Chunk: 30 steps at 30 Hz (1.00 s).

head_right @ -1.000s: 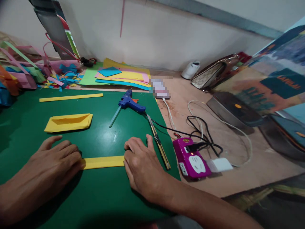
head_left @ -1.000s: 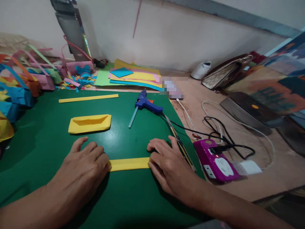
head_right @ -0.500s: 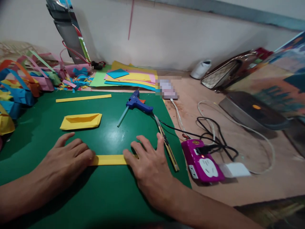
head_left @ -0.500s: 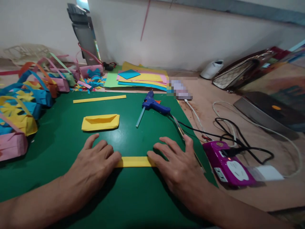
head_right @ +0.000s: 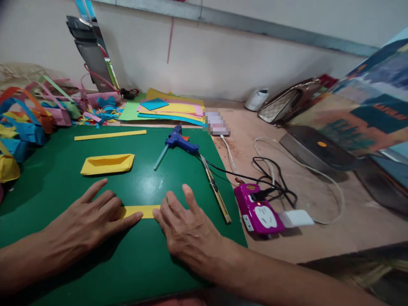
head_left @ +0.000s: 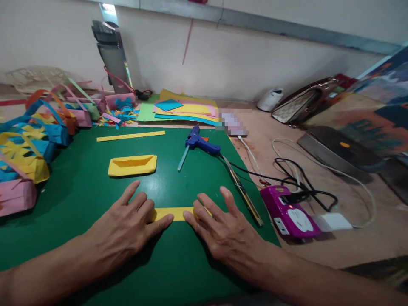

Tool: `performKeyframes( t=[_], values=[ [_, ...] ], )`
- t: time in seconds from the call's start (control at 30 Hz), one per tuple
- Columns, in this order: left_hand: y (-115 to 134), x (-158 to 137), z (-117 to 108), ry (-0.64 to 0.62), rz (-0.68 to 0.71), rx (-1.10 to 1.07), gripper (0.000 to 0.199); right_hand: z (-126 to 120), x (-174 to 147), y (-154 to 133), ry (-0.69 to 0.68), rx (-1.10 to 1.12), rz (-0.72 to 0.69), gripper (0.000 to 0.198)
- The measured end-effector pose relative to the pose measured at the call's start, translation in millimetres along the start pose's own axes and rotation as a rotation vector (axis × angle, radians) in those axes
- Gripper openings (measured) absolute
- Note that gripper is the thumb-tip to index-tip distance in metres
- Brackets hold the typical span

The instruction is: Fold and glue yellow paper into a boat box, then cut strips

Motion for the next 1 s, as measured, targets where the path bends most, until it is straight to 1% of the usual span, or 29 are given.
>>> performKeyframes(
  t=[0.13, 0.23, 0.33, 0.4, 0.47, 0.63, 0.8, 0.87, 0.93, 1.0],
  values=[
    [-4, -10, 2, 0.031, -0.030, -0.045, 0.039, 1, -22, 7, -0.047, -0.049, 0.068, 0.031],
    [-8, -22, 3, 0.043, -0.031, -0.077, 0.038, 0, -34, 9, -0.038, -0.093, 0.099, 0.032],
    [-10, -36, 4, 0.054, -0.047, -0.094, 0.035, -3, -37, 9, -0.052, -0.091, 0.094, 0.031],
    [-11, -42, 5, 0.087, -0.068, -0.089, 0.033, -6, -35, 8, -0.077, -0.102, 0.072, 0.031],
    [-11, -44, 6, 0.128, -0.067, -0.065, 0.030, -8, -31, 8, -0.072, -0.142, 0.054, 0.031],
    [-11, -32, 1, 0.156, -0.022, -0.040, 0.022, -14, -21, 2, 0.011, -0.268, 0.135, 0.027],
    [-8, -22, -5, 0.113, 0.022, -0.079, 0.017, -22, -12, -9, 0.170, -0.243, 0.138, 0.028],
    [-3, -19, -3, 0.100, 0.036, -0.070, 0.013, -25, -9, -11, 0.238, -0.235, 0.160, 0.027],
    [3, -15, 2, 0.117, 0.044, -0.045, 0.012, -25, -7, -11, 0.282, -0.240, 0.161, 0.028],
    [7, -9, 8, 0.168, 0.042, -0.014, 0.017, -22, -6, -11, 0.264, -0.247, 0.114, 0.031]
  ],
)
Point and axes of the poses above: each hand's wrist, its own x-axis towards the middle knuckle, its own z-axis out of the palm, y = z × x, the point moved 1 cm from there along x, towards the middle knuckle
